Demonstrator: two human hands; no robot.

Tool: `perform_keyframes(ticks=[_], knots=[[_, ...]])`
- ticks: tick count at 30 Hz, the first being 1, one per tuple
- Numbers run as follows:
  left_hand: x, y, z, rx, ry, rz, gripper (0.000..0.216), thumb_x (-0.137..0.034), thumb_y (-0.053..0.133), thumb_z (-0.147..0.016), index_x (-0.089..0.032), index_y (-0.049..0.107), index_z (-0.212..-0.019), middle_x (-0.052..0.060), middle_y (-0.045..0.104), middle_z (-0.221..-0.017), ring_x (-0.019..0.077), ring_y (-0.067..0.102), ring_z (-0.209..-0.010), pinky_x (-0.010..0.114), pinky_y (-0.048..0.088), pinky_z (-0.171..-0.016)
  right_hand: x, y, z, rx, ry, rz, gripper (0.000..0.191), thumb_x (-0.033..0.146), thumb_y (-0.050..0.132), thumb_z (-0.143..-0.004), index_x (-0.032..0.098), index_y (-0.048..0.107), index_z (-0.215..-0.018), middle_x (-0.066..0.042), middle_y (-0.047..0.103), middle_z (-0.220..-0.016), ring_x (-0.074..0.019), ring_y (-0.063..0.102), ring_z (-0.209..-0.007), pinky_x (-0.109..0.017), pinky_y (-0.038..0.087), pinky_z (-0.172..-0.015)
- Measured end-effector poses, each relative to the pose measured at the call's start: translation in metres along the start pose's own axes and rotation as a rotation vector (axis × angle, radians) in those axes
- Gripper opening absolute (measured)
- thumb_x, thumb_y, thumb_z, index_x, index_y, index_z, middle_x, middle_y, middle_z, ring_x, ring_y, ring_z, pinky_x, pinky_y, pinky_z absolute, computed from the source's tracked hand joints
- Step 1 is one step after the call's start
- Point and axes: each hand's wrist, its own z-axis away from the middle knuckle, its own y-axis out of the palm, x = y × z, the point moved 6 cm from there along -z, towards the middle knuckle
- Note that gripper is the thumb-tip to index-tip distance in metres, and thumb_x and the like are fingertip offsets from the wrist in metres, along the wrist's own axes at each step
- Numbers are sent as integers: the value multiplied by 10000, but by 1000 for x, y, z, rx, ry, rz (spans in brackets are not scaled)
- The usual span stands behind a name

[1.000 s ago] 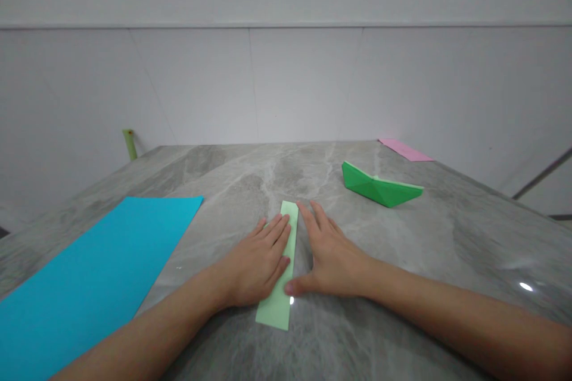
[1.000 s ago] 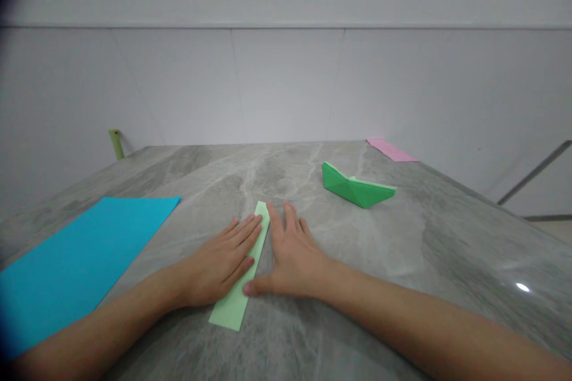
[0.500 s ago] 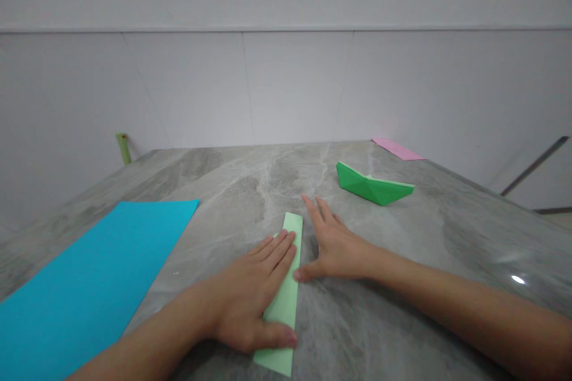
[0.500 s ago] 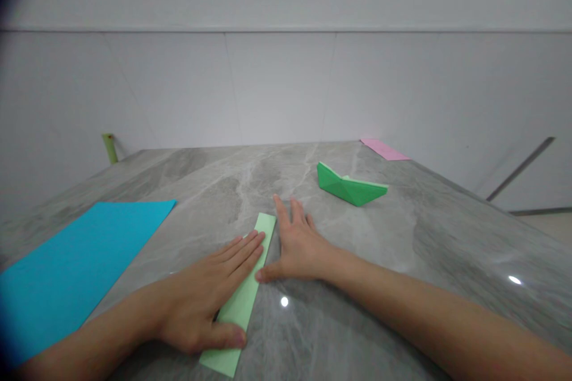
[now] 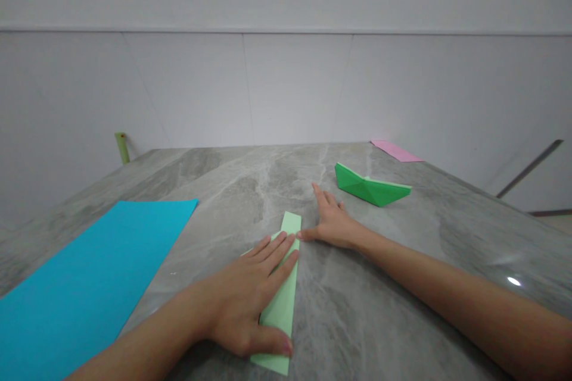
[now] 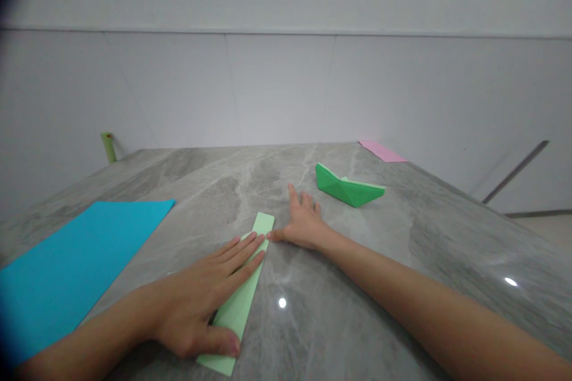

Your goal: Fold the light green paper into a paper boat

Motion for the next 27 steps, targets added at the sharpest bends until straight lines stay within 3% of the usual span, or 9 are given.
perform_keyframes(ticks=[6,9,11,13,17,21,24,27], knots=[[-3,-3,1,-10,21,11,941,-635,573,-757,-227,144,-1489,144,-11,-1541,385,11,-1394,596,109,-1111,-19,-7,-19,-189,80,32,1069,518,698,-651,100,154,-1472,-255,330,-1424,-413,216,-1357,-633,92,-1056],[0,-9,3,-11,17,16,884,-614,634,-720,-292,266,-1456,116,81,-1551,381,94,-1397,598,141,-1105,-15,-12,-16,-283,24,50,647,357,589,-792,154,403,-1378,-195,436,-1345,-364,309,-1315,-647,115,-1045],[3,-14,5,0,0,-1,780,-600,642,-726,-332,370,-1407,92,158,-1548,363,148,-1398,586,173,-1104,-5,-12,-10,-277,-78,56,370,227,495,-844,200,593,-1200,-142,493,-1286,-309,387,-1265,-643,101,-1051],[6,-19,6,-7,-6,-29,627,-567,631,-759,-375,470,-1334,55,237,-1534,340,186,-1398,584,196,-1101,9,-10,-2,-235,-199,57,277,191,448,-867,209,690,-1002,-112,545,-1216,-284,443,-1210,-639,67,-1056],[12,-25,7,-88,9,-100,334,-394,554,-873,-363,605,-1202,29,420,-1450,300,310,-1366,579,221,-1100,21,-8,7,-210,-284,-17,171,241,549,-817,188,687,-901,-100,614,-1074,-281,511,-1095,-618,110,-1054],[21,-27,6,-244,-67,-133,264,-328,480,-917,-238,709,-1014,77,499,-1386,275,399,-1317,507,283,-1101,17,-8,2,-175,-281,-254,85,200,568,-764,167,642,-739,-65,664,-879,-231,589,-917,-458,368,-949],[28,-22,4,-283,-156,-96,288,-372,544,-873,-240,665,-1097,93,398,-1458,308,332,-1351,533,282,-1090,17,-9,1,-136,-296,-366,139,251,526,-813,169,598,-728,-38,674,-758,-185,624,-769,-333,467,-774],[36,-20,5,-331,-290,-82,723,-434,605,-802,-231,310,-1430,149,243,-1523,347,232,-1385,608,223,-1080,21,-9,5,-94,-303,-632,192,339,509,-855,171,559,-776,-33,682,-714,-164,635,-685,-282,472,-661]])
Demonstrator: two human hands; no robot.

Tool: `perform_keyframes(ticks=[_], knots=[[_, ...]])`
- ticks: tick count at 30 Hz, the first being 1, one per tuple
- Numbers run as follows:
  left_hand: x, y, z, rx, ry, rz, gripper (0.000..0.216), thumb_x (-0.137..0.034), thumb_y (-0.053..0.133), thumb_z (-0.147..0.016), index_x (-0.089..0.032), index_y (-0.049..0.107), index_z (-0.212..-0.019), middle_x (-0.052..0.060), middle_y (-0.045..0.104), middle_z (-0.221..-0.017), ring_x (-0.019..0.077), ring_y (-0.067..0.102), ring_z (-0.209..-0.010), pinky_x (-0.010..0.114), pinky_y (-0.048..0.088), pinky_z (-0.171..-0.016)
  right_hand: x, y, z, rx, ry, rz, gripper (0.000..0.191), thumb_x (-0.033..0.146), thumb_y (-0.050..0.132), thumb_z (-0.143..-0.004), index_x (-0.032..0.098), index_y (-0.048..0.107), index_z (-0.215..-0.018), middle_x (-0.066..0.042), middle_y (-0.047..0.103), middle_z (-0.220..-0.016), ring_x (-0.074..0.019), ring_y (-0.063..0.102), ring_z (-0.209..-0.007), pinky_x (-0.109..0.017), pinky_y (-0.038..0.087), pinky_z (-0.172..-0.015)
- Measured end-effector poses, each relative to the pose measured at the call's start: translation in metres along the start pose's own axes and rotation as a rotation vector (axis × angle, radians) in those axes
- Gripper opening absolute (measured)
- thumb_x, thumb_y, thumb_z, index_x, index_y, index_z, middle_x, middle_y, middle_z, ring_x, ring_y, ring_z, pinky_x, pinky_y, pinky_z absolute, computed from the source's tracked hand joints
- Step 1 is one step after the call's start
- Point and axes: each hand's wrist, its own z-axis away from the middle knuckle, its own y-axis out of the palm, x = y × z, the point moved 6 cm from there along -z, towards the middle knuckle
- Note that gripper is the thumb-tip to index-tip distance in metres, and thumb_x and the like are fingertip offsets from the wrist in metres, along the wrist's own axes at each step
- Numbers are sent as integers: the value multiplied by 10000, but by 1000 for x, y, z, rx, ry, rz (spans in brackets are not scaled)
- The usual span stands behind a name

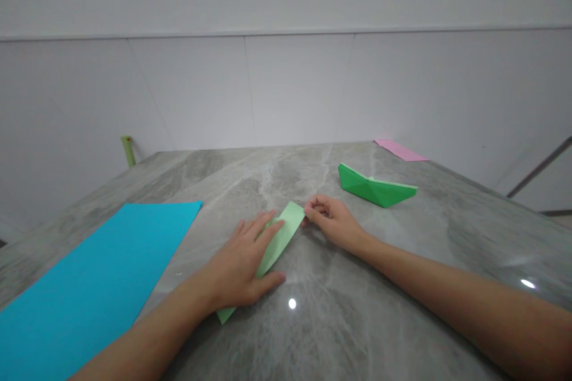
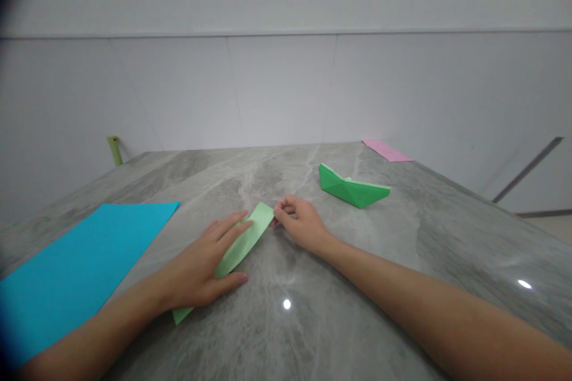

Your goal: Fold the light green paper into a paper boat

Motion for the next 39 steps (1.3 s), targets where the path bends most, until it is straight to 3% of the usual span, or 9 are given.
perform_keyframes(ticks=[3,7,11,16,22,25,28,32,39], knots=[[9,1,-1,-65,-132,28,942,-397,607,-776,-159,33,-1484,210,277,-1487,346,291,-1353,578,256,-1077,7,2,4,-58,8,-302,225,391,540,-853,178,529,-779,-25,681,-702,-155,636,-678,-290,473,-691],[12,1,-5,-163,-176,123,769,-255,526,-797,-118,152,-1455,189,425,-1372,300,398,-1281,493,317,-1074,12,15,12,-38,55,-605,259,413,610,-814,202,465,-857,-10,685,-732,-147,633,-683,-295,476,-688],[2,-5,-6,-282,-167,285,613,-240,502,-842,-191,275,-1409,122,460,-1361,275,410,-1275,491,313,-1084,20,34,25,118,52,-531,323,397,687,-760,212,451,-879,30,621,-695,-125,574,-618,-253,438,-586],[-23,0,-3,-191,-45,432,685,-275,516,-863,-221,185,-1460,101,393,-1437,260,373,-1318,453,330,-1099,40,45,40,264,-62,-260,213,350,676,-779,175,559,-814,-10,615,-796,-150,592,-734,-290,477,-680],[-28,8,5,-5,29,580,860,-417,493,-893,-230,-104,-1483,97,101,-1565,271,137,-1423,513,192,-1145,57,42,50,141,41,-202,134,296,618,-822,183,564,-867,-14,617,-853,-162,618,-787,-314,517,-721],[-28,5,7,50,50,699,811,-435,441,-917,-229,-102,-1483,69,32,-1570,263,61,-1428,510,195,-1141,56,42,53,75,44,-179,162,294,617,-823,194,544,-928,-23,608,-937,-168,615,-854,-331,528,-770],[-26,4,8,84,21,778,739,-401,425,-927,-235,-17,-1495,53,64,-1568,251,73,-1426,506,171,-1145,52,40,54,-5,-13,-165,221,276,620,-819,208,533,-1010,-40,594,-1040,-187,586,-995,-357,511,-868],[-24,7,6,52,12,813,688,-348,450,-919,-223,95,-1494,53,101,-1566,250,106,-1425,493,181,-1149,50,40,52,-29,-71,-190,305,258,605,-828,229,515,-1117,-58,571,-1165,-200,544,-1116,-373,493,-924],[-17,8,-1,-171,14,859,738,-270,561,-870,-247,158,-1488,71,175,-1553,298,208,-1403,525,207,-1142,45,40,50,2,-97,-242,327,225,592,-843,251,511,-1159,-58,581,-1205,-207,553,-1130,-373,512,-888]])
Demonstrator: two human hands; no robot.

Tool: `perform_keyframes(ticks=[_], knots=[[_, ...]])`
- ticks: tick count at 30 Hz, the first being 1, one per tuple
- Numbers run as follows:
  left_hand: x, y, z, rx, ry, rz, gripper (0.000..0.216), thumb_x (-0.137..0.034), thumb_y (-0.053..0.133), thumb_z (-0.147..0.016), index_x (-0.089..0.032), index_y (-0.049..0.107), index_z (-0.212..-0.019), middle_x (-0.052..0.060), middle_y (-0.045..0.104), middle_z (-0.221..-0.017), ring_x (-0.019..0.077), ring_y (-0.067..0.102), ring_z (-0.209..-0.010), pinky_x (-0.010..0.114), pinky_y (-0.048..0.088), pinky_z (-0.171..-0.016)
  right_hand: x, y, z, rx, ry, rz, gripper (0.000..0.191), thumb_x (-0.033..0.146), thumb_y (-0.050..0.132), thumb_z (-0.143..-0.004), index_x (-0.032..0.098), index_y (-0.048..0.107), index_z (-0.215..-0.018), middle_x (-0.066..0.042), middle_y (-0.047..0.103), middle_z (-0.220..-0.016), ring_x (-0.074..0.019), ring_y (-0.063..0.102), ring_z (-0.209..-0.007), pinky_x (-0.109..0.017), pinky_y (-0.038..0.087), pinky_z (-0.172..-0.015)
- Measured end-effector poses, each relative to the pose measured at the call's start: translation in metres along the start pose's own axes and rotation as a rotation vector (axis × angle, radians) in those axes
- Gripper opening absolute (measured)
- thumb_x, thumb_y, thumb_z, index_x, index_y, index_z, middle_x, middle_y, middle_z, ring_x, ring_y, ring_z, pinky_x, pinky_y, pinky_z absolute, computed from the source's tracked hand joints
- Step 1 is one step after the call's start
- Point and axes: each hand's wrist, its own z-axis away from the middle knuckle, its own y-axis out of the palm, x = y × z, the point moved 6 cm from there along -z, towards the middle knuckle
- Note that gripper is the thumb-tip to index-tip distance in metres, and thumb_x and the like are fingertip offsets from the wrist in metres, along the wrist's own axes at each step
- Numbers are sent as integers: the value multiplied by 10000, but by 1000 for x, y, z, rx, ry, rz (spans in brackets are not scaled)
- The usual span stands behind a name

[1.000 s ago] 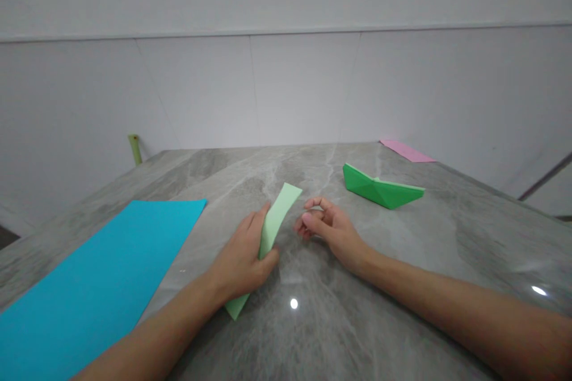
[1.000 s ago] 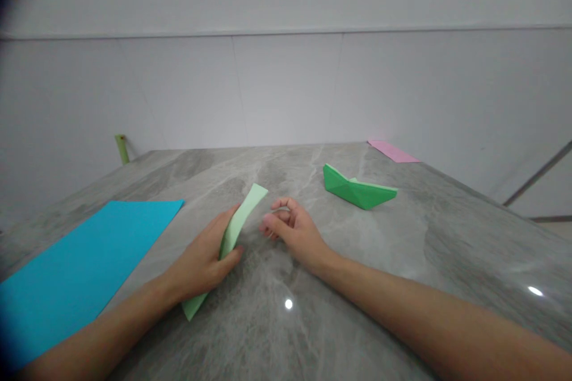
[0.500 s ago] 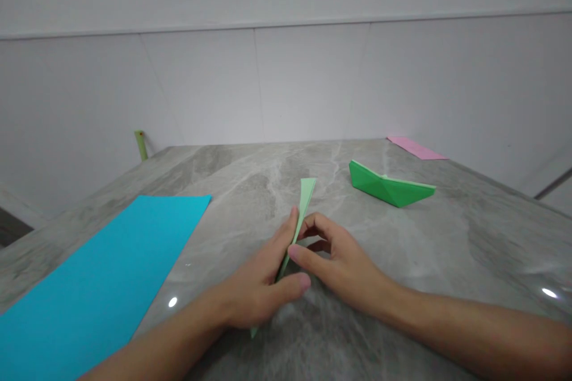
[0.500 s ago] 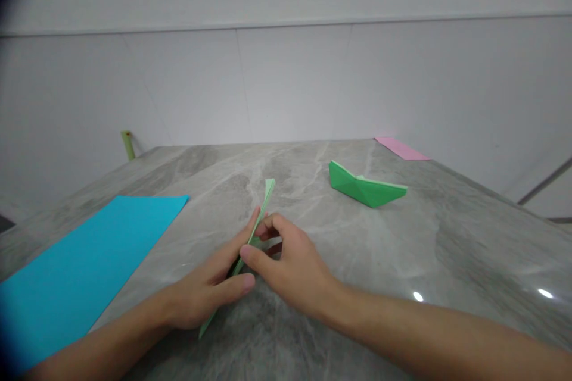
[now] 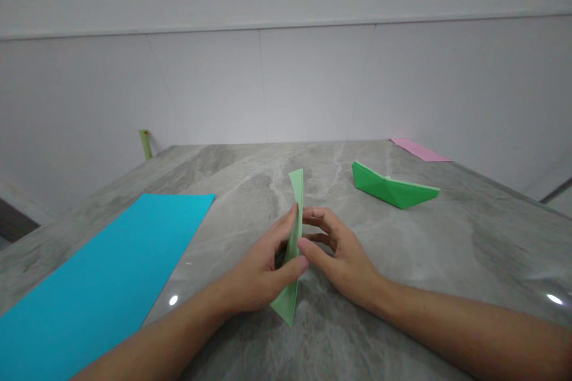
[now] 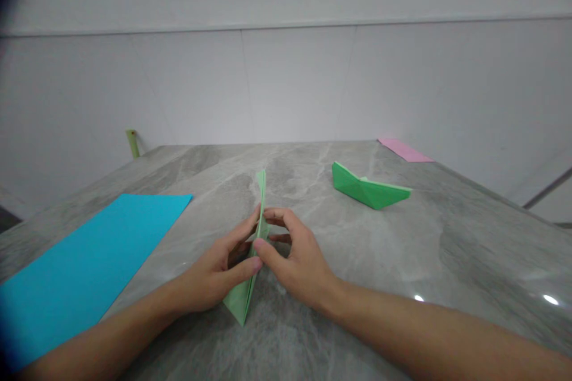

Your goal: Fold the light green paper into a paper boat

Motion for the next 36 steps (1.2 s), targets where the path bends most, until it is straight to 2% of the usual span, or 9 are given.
perform_keyframes(ticks=[6,15,26,32,36], knots=[[-2,-3,-3,-34,6,114,744,-206,579,-859,-264,175,-1481,80,238,-1535,286,244,-1393,516,253,-1125,0,0,-1,7,-18,-13,334,216,602,-847,273,505,-1162,-40,593,-1180,-192,577,-1092,-359,512,-877],[3,-10,-1,-70,17,29,751,-252,633,-839,-280,222,-1468,72,263,-1519,282,289,-1373,480,294,-1118,0,1,0,39,-56,-23,398,211,620,-841,281,482,-1208,-45,563,-1222,-190,563,-1114,-370,501,-920],[-2,-9,1,-32,51,163,735,-229,649,-830,-348,266,-1446,48,323,-1420,267,299,-1360,441,299,-1121,0,2,1,77,-108,-36,489,222,637,-836,310,451,-1279,-51,528,-1296,-211,515,-1192,-384,483,-953],[-7,-9,0,-28,70,171,707,-226,627,-840,-323,279,-1448,65,345,-1373,256,381,-1296,441,332,-1101,2,2,3,84,-115,-55,510,191,620,-840,309,433,-1300,-59,519,-1315,-219,508,-1203,-390,481,-955],[-7,-12,0,-64,63,139,697,-240,624,-835,-313,294,-1444,69,339,-1386,263,350,-1313,453,302,-1113,2,2,4,76,-116,-69,517,159,591,-843,296,422,-1312,-67,503,-1331,-221,489,-1221,-387,480,-951]])
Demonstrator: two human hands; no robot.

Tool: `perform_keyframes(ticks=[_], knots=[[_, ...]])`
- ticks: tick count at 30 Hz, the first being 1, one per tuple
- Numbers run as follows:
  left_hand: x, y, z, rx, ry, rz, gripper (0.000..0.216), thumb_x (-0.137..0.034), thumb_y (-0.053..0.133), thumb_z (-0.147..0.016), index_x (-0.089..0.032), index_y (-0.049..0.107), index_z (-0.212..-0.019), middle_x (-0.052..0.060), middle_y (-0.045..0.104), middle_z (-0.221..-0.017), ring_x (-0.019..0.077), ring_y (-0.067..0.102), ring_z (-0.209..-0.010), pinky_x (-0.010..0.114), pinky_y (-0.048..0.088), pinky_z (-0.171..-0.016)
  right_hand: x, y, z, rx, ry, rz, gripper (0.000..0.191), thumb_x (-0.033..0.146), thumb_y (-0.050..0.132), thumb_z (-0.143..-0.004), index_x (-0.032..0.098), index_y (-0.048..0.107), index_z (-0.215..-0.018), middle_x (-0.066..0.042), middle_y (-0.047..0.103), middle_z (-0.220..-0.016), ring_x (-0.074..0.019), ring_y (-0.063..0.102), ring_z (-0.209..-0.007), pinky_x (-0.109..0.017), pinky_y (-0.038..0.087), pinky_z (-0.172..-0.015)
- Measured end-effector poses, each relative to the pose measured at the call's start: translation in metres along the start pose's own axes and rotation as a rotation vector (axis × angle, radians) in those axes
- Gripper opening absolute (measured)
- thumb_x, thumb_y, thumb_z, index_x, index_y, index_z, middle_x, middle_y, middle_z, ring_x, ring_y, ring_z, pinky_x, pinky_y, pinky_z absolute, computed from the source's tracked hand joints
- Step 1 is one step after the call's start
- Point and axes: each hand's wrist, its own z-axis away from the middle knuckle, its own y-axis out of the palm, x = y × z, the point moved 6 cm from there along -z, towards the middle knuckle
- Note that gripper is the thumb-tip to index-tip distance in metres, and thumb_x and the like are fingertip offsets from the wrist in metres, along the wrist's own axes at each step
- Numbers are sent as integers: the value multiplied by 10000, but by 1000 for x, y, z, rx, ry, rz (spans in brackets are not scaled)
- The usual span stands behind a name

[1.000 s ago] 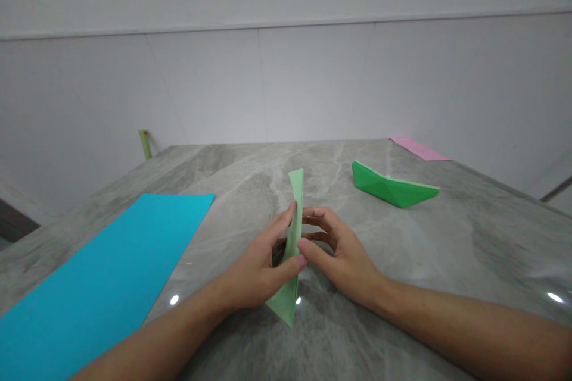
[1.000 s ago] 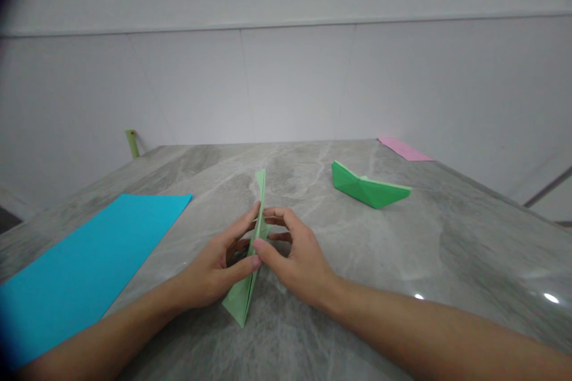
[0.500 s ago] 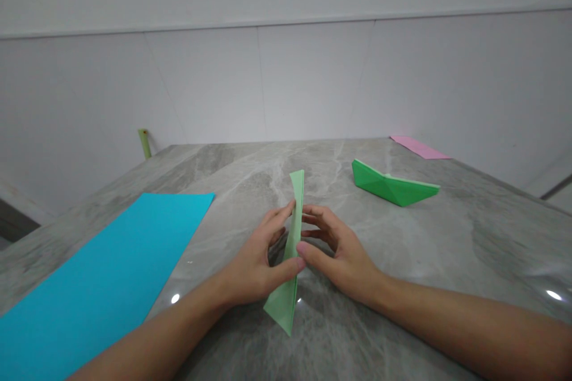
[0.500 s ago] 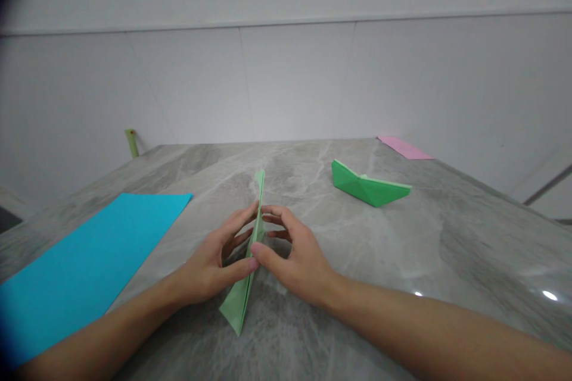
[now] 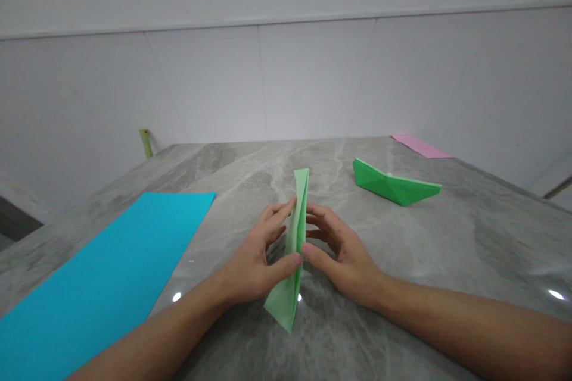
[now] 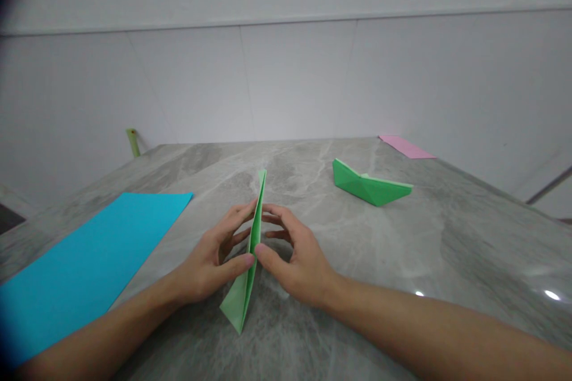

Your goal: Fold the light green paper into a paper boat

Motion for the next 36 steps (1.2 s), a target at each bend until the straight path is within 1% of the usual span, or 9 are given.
perform_keyframes(ticks=[5,8,13,17,21,24,26,31,36], knots=[[0,-3,0,-21,18,-67,709,-241,619,-826,-284,286,-1450,83,344,-1394,273,341,-1317,450,325,-1095,1,1,0,2,6,-59,497,149,517,-866,292,414,-1331,-64,527,-1310,-218,511,-1194,-387,479,-935],[-5,-5,-1,-30,50,-178,715,-238,622,-813,-245,296,-1449,95,373,-1366,282,347,-1307,468,282,-1111,-3,1,-1,-1,64,-90,483,153,512,-860,260,431,-1325,-69,582,-1239,-213,578,-1091,-379,496,-895],[-13,1,2,46,85,-419,760,-191,620,-774,-171,278,-1453,128,317,-1397,297,293,-1327,458,249,-1121,-11,5,-1,17,180,4,300,178,553,-825,206,614,-1117,-43,689,-1010,-192,638,-826,-340,523,-776],[-13,-1,3,78,132,-493,756,-239,600,-817,-172,226,-1470,129,271,-1458,285,217,-1370,439,222,-1132,-14,4,-4,-16,203,-14,248,171,549,-796,208,678,-1004,-27,712,-933,-217,633,-852,-348,513,-796],[-3,-21,-4,-21,118,-505,493,-203,388,-938,-176,338,-1427,124,429,-1359,234,364,-1288,417,281,-1096,-25,-3,-7,-122,295,-256,213,175,581,-758,188,710,-927,-29,728,-888,-217,657,-793,-351,525,-782],[2,-30,-8,-31,126,-557,477,-165,373,-928,-150,377,-1404,125,520,-1226,211,496,-1125,373,387,-1005,-33,-6,-8,-179,343,-433,197,160,629,-722,175,722,-895,-35,737,-861,-210,669,-748,-337,534,-749],[4,-32,-10,-10,119,-598,490,-164,403,-914,-137,379,-1403,123,549,-1174,205,526,-1066,356,418,-961,-35,-6,-8,-187,375,-514,203,160,638,-715,171,725,-898,-41,741,-850,-215,676,-736,-333,542,-710],[2,-31,-10,52,117,-624,454,-216,487,-901,-149,463,-1350,96,616,-1084,190,570,-969,322,449,-889,-36,-7,-7,-168,396,-507,186,160,650,-702,172,728,-870,-37,745,-817,-193,676,-685,-296,544,-649],[3,-35,-11,32,103,-586,354,-250,540,-889,-180,582,-1234,63,676,-1008,186,600,-929,304,455,-858,-37,-8,-5,-151,409,-462,133,197,664,-705,181,727,-821,-25,735,-760,-175,655,-617,-279,536,-585]])
